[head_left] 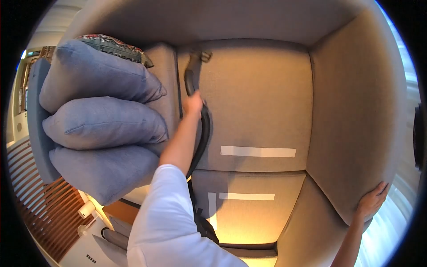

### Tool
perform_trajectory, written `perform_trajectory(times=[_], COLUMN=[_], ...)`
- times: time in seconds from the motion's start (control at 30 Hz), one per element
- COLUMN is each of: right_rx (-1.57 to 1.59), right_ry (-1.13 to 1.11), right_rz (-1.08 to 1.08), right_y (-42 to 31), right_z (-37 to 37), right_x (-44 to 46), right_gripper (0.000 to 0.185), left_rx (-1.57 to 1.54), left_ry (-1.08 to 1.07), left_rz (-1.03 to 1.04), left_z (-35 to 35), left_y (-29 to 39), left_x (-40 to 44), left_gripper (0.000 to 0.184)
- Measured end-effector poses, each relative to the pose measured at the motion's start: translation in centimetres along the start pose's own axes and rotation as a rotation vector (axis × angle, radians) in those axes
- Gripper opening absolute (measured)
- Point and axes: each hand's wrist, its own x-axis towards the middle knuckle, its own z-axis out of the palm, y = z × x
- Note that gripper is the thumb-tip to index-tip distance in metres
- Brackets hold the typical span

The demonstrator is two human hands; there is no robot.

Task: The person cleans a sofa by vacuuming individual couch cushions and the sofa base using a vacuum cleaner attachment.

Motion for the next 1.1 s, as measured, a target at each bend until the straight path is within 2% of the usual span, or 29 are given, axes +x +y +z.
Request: perform_trajectory(times=[0.07, 0.17, 0.2, 0.23, 0.27, 0.33, 0.4, 0.43, 0.47, 0.53, 0.57, 0.6, 0.67, 0.73, 0.8, 0.83, 0.93, 1.0, 1.07, 1.1], right_rx=[0.017, 0.03, 0.032, 0.028, 0.026, 0.001, 0.006, 0.019, 0.008, 0.015, 0.022, -0.002, -0.033, -0.022, -0.014, -0.008, -0.012, -0.02, -0.04, -0.034], right_ry=[0.006, -0.023, -0.015, -0.019, -0.015, -0.005, 0.002, -0.001, 0.003, 0.0, 0.006, 0.015, 0.022, 0.015, 0.021, 0.027, 0.028, 0.035, 0.025, 0.005], right_rz=[-0.003, -0.013, -0.015, -0.014, -0.001, 0.006, 0.011, 0.018, 0.021, 0.016, 0.03, 0.033, 0.029, 0.028, 0.026, 0.02, 0.038, 0.051, 0.032, 0.039], right_y=[0.8, 1.6, 0.4, 0.0, 0.0, -0.1, 0.2, 0.3, 0.3, 0.6, 0.7, 0.7, 0.6, 0.4, 0.8, 0.8, 0.2, 0.3, 0.3, 0.4], right_z=[0.5, 0.6, 0.3, -0.2, -0.3, -0.2, 0.0, 0.2, 0.5, 0.4, 0.5, 0.6, 0.4, 0.2, 0.7, 0.7, 0.2, 0.4, 0.3, 0.2], right_x=[0.1, 0.3, 0.3, 0.1, -0.1, 0.0, 0.3, 0.1, 0.2, 0.0, -0.1, 0.0, 0.1, -0.1, -0.1, 0.0, -0.2, -0.1, -0.1, -0.1], right_gripper=[0.069, 0.07, 0.07, 0.07, 0.07, 0.071, 0.071, 0.072, 0.072, 0.072, 0.072, 0.072, 0.072, 0.072, 0.072, 0.072, 0.07, 0.07, 0.069, 0.07], left_rx=[-0.188, -0.326, -0.341, -0.313, -0.2, -0.111, 0.148, 0.134, 0.135, 0.393, 0.337, 0.461, 0.441, 0.393, 0.365, 0.363, 0.606, 0.505, 0.526, 0.506], left_ry=[-0.047, -0.1, -0.173, -0.19, -0.199, -0.164, -0.204, -0.222, -0.233, -0.154, -0.178, -0.16, -0.342, -0.225, -0.242, -0.245, -0.248, -0.261, -0.255, -0.267], left_rz=[-0.115, -0.203, -0.066, -0.12, -0.084, -0.076, -0.023, -0.013, -0.016, -0.011, 0.037, 0.105, 0.08, 0.073, 0.052, 0.05, 0.244, 0.25, 0.205, 0.157], left_z=[1.3, 1.5, 2.4, 2.6, 2.9, 3.6, 5.5, 7.5, 8.5, 9.6, 10.3, 10.0, 9.7, 12.4, 14.2, 14.4, 13.4, 11.2, 13.8, 14.6], left_y=[5.6, 4.7, -0.3, -2.0, -3.6, -0.9, 1.7, 2.7, 3.4, 5.1, 2.0, 1.2, 1.4, 3.7, 8.8, 8.5, 6.1, 5.9, 6.3, 8.6], left_x=[2.4, -1.0, -0.3, -3.3, -6.3, -10.5, -6.0, -2.2, -2.9, -6.2, -6.7, -9.6, -12.7, -10.0, -8.1, -8.8, -12.0, -14.9, -10.0, -9.2], left_gripper=[0.028, 0.028, 0.027, 0.026, 0.027, 0.03, 0.036, 0.041, 0.041, 0.049, 0.054, 0.056, 0.058, 0.054, 0.051, 0.051, 0.049, 0.05, 0.05, 0.05])
